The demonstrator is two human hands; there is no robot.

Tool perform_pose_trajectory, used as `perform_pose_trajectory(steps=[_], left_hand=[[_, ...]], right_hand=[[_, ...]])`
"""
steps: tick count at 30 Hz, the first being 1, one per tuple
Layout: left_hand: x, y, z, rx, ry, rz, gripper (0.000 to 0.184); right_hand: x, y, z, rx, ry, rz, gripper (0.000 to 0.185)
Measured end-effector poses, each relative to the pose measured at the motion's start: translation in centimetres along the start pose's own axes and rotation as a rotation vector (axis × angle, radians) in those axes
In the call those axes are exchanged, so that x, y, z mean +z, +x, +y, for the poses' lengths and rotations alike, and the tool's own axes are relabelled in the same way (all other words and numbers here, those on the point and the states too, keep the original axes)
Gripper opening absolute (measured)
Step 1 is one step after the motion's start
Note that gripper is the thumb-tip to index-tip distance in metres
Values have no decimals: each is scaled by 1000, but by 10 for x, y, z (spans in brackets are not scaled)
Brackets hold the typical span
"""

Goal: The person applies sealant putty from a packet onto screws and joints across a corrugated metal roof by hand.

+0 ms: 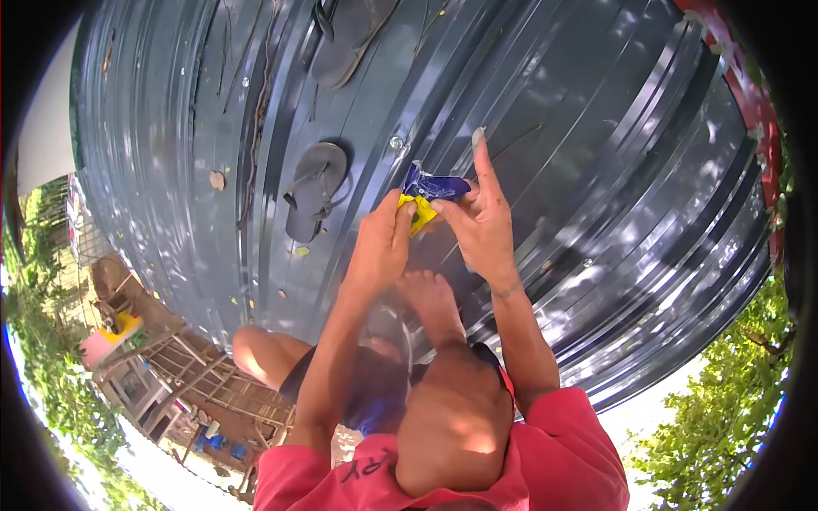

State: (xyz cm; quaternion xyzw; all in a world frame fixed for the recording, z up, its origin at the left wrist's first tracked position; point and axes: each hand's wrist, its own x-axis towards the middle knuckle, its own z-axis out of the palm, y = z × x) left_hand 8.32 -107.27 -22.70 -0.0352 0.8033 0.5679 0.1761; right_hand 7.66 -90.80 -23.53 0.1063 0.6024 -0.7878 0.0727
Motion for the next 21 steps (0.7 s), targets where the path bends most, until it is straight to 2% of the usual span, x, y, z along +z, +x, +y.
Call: perform_pose_trajectory(steps=[2, 5, 8, 11, 14, 17, 20, 21], left_hand=[[11, 0, -3, -7, -74, 62, 22], [16, -6, 4, 25, 11, 114, 29], [16, -10, 1, 80, -77, 110, 37], [11, -10, 5, -27, -19, 117, 45], [13, -11, 1, -26, 15, 149, 36], [22, -8, -1, 197, 76, 233, 23], [32, -4, -3, 296, 109, 266, 16], [31, -4, -2, 262, 109, 235, 16]], right_hand=[[1, -3, -7, 37, 95, 22, 95], [-2, -6, -15, 92, 138, 47, 94], [1, -4, -13, 106, 141, 45, 94], [8, -6, -14, 111, 134, 45, 92], [15, -8, -14, 60, 148, 51, 88], [16, -8, -6, 7, 98, 135, 83], [18, -9, 0, -59, -86, 245, 80], [17, -10, -1, -54, -120, 262, 80]])
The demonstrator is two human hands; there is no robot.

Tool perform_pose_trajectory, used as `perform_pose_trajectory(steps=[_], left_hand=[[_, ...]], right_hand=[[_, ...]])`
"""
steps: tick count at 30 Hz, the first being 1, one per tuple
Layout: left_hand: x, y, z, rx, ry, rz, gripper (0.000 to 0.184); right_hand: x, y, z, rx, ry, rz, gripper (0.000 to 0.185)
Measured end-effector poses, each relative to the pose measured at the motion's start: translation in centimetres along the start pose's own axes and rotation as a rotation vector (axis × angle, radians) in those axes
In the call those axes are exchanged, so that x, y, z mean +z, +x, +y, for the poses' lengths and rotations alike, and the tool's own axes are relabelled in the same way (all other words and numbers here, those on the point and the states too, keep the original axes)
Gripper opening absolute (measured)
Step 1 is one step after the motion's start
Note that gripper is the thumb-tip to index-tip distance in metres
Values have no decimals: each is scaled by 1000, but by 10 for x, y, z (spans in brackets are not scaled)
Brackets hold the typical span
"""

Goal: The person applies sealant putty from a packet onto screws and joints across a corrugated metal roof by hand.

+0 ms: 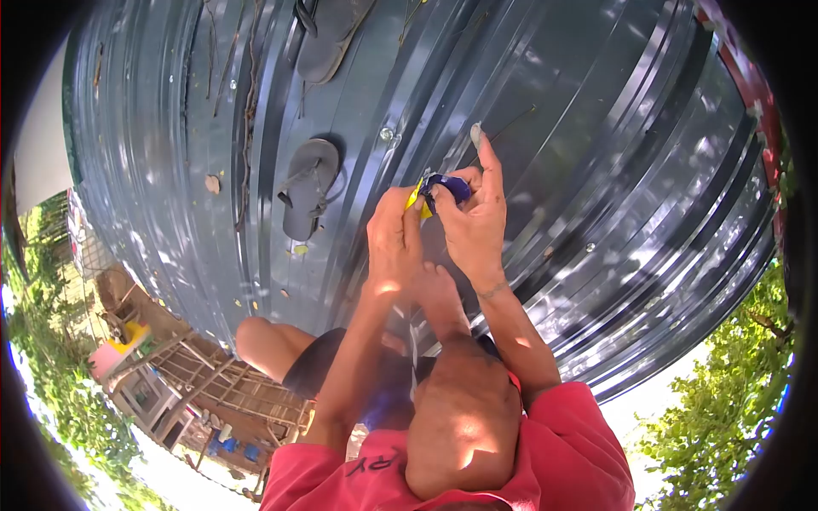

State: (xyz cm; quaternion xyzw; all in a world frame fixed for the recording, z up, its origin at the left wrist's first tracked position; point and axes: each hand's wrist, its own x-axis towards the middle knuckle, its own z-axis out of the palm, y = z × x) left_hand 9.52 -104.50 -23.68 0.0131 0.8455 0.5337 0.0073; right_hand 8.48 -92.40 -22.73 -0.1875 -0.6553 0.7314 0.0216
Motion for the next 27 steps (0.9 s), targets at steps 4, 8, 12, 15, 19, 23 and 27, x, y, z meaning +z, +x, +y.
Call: perform_pose_trajectory(steps=[4, 8, 12, 15, 19, 23, 27], left_hand=[[-5, -1, 12, -178, -153, -109, 20], [-20, -2, 17, -351, -171, -140, 24], [-24, -4, 14, -235, -41, -118, 26], [-24, -4, 14, -164, -5, -104, 27], [-25, -6, 11, -119, -48, -72, 28], [-25, -6, 16, -115, -48, -35, 29], [-36, -4, 15, -219, -8, -154, 29]], right_hand=[[1, -4, -15, 12, -88, 28, 81], [-2, -8, -11, 8, -20, -92, 84], [0, -11, -18, 117, 153, -149, 88], [-1, -9, -19, 139, 154, -165, 89], [1, -9, -20, 152, 196, -185, 87], [5, -9, -20, 188, 343, -202, 82], [-16, -6, -21, 263, 281, -356, 71]])
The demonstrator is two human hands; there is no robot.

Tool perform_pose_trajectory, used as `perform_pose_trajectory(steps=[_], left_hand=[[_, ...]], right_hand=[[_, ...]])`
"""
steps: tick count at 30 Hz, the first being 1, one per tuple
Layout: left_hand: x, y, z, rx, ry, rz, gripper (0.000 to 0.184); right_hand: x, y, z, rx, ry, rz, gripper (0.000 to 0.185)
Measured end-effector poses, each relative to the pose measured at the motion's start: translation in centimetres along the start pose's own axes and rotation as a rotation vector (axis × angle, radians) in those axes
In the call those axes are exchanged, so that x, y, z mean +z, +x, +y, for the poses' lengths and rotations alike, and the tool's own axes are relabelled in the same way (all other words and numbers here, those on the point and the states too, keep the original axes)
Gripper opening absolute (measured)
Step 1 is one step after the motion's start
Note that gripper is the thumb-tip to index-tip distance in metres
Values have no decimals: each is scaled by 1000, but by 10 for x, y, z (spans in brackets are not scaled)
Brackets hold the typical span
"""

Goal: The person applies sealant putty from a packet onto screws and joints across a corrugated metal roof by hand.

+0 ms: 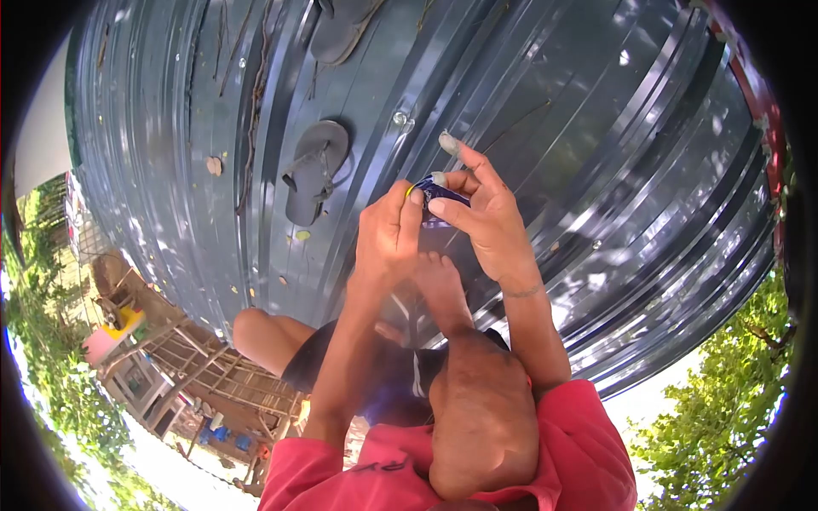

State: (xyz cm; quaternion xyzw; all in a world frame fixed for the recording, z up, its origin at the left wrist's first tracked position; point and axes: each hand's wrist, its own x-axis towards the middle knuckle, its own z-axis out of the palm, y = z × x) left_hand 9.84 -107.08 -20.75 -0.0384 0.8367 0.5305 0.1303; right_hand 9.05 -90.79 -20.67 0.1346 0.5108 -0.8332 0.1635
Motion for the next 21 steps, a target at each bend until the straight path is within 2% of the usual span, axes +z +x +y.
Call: perform_pose_trajectory(steps=[2, 5, 8, 14, 21], left_hand=[[-6, 0, 3, -46, 4, -26, 30], [-12, -2, -1, -9, 25, -12, 30], [-18, -4, 3, -30, 68, -55, 30], [-16, -2, 1, -7, 105, -41, 25], [-9, 0, -1, 60, 268, -19, 22]], right_hand=[[-6, -3, -10, 37, 24, -42, 62], [-12, -6, -7, 80, -35, -49, 50], [-9, -8, -12, 210, 17, -114, 45], [-5, -11, -17, 217, -6, -101, 41], [-12, -23, -20, 111, 26, -95, 38]])
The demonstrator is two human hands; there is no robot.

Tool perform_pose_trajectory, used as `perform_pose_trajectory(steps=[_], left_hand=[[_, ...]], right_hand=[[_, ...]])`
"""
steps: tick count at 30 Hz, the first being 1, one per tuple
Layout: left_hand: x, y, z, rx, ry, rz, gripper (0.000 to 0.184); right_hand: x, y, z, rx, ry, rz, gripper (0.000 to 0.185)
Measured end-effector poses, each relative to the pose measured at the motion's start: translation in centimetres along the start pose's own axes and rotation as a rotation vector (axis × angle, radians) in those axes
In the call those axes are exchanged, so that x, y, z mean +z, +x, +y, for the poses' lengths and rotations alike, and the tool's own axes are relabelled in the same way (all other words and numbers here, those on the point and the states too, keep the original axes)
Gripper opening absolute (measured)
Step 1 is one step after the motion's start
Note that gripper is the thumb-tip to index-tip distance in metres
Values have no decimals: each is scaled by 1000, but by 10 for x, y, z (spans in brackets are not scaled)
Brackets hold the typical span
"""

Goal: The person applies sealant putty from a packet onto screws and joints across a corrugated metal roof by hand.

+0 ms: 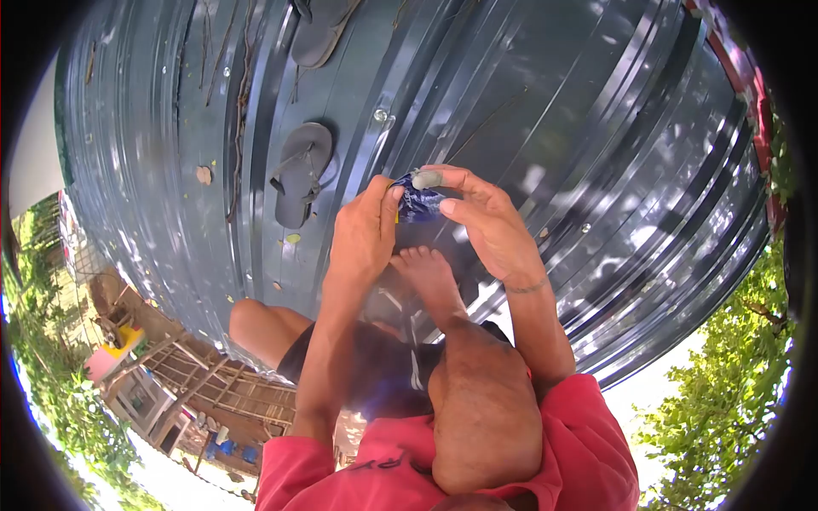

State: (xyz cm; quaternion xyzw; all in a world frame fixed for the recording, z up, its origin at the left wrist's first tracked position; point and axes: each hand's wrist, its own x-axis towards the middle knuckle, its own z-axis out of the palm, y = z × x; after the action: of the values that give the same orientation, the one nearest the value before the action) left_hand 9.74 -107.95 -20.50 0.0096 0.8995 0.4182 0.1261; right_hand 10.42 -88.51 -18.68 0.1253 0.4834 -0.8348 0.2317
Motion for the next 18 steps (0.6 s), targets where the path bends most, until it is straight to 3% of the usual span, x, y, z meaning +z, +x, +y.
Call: perform_pose_trajectory(steps=[2, 5, 7, 9, 10, 12, 18], left_hand=[[0, 6, -11, 29, 96, 30, 22], [-16, 19, -47, -37, 134, 22, 28], [-26, 21, -70, -47, 64, -6, 29], [-31, 16, -72, -78, 29, -51, 29], [-35, 15, -67, -111, 20, -85, 30], [-29, 15, -69, -75, -59, -121, 31], [-7, 13, -43, 4, -77, -262, 36]], right_hand=[[-10, -20, -12, -63, 42, 10, 38], [-55, -64, -40, -351, -2, 215, 38], [-98, -101, -62, -422, -293, 549, 39], [-141, -137, -68, -373, -856, 897, 40], [-160, -148, -62, -376, -1293, 936, 40], [-182, -156, -36, -350, -1491, 844, 40], [-199, -140, 31, -369, -1551, 847, 47]])
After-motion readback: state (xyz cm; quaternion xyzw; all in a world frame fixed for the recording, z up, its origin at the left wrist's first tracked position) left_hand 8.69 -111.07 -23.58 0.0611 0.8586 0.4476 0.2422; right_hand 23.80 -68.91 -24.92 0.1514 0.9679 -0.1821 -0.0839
